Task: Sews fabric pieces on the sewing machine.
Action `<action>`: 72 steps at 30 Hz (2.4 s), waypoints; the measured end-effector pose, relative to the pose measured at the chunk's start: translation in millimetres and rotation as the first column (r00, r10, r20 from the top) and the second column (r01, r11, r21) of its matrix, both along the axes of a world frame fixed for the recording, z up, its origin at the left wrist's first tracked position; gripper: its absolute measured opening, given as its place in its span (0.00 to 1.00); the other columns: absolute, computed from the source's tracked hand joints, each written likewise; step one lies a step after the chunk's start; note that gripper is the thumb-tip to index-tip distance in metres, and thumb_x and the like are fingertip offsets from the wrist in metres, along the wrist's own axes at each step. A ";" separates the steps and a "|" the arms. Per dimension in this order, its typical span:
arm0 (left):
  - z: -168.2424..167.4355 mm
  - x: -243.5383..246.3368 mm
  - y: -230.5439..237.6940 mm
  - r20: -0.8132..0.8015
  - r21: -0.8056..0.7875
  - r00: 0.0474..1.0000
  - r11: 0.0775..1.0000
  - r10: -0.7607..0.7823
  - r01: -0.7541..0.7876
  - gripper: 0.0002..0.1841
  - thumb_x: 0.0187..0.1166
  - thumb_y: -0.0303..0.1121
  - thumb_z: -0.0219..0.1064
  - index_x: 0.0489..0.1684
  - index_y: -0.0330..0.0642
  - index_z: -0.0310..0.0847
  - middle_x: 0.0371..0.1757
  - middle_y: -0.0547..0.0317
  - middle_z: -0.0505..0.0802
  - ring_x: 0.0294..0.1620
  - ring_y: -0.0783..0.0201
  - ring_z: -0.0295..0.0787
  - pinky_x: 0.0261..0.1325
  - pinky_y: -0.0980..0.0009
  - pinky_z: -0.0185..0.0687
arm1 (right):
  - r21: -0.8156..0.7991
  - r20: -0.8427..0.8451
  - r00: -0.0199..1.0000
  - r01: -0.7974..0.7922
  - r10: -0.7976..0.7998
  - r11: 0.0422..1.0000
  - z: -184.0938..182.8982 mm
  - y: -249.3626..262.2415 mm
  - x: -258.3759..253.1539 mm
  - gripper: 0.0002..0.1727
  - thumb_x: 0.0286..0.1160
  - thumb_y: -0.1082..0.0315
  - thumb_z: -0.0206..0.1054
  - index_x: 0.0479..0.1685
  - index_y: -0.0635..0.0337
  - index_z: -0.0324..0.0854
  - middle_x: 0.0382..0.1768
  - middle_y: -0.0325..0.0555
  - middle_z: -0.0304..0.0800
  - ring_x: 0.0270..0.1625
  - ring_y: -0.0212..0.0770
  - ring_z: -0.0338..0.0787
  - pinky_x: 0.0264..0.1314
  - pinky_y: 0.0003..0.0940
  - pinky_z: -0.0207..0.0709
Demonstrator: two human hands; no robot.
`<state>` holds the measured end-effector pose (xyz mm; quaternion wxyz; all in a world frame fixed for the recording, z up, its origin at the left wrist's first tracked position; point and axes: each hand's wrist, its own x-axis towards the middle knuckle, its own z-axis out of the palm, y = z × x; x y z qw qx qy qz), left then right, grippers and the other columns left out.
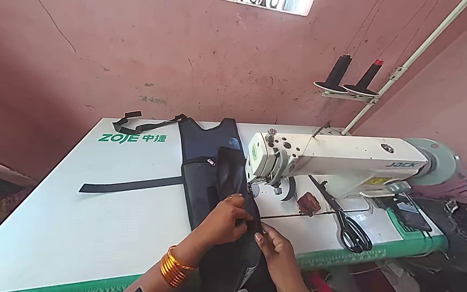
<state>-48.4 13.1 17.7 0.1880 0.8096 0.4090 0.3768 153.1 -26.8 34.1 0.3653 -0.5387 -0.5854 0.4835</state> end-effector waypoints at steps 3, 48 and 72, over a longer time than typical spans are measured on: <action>-2.4 15.2 -7.9 -0.174 0.108 0.985 0.994 -0.005 0.024 0.09 0.65 0.30 0.67 0.33 0.38 0.95 0.31 0.51 0.89 0.44 0.50 0.88 0.53 0.57 0.84 | 0.308 0.376 0.925 -0.177 0.052 0.935 -4.5 -16.8 3.1 0.22 0.76 0.80 0.60 0.70 0.77 0.80 0.52 0.64 0.95 0.50 0.51 0.98 0.59 0.43 0.88; 60.5 57.9 -19.2 -0.479 -0.314 0.856 0.872 0.196 -0.375 0.11 0.75 0.25 0.65 0.48 0.32 0.90 0.50 0.40 0.92 0.61 0.40 0.87 0.59 0.46 0.83 | -0.227 -0.232 0.971 -0.105 0.051 0.968 -0.2 47.9 11.2 0.12 0.80 0.78 0.62 0.58 0.70 0.84 0.24 0.44 0.89 0.17 0.31 0.82 0.18 0.26 0.77; 4.3 118.3 -80.0 -0.465 0.162 0.681 0.811 0.566 -0.563 0.15 0.70 0.36 0.62 0.33 0.38 0.95 0.38 0.50 0.95 0.51 0.48 0.93 0.54 0.51 0.85 | 0.496 0.622 0.783 -0.387 -0.006 0.777 18.5 13.6 157.2 0.14 0.72 0.80 0.64 0.52 0.78 0.89 0.60 0.75 0.88 0.66 0.70 0.87 0.72 0.59 0.79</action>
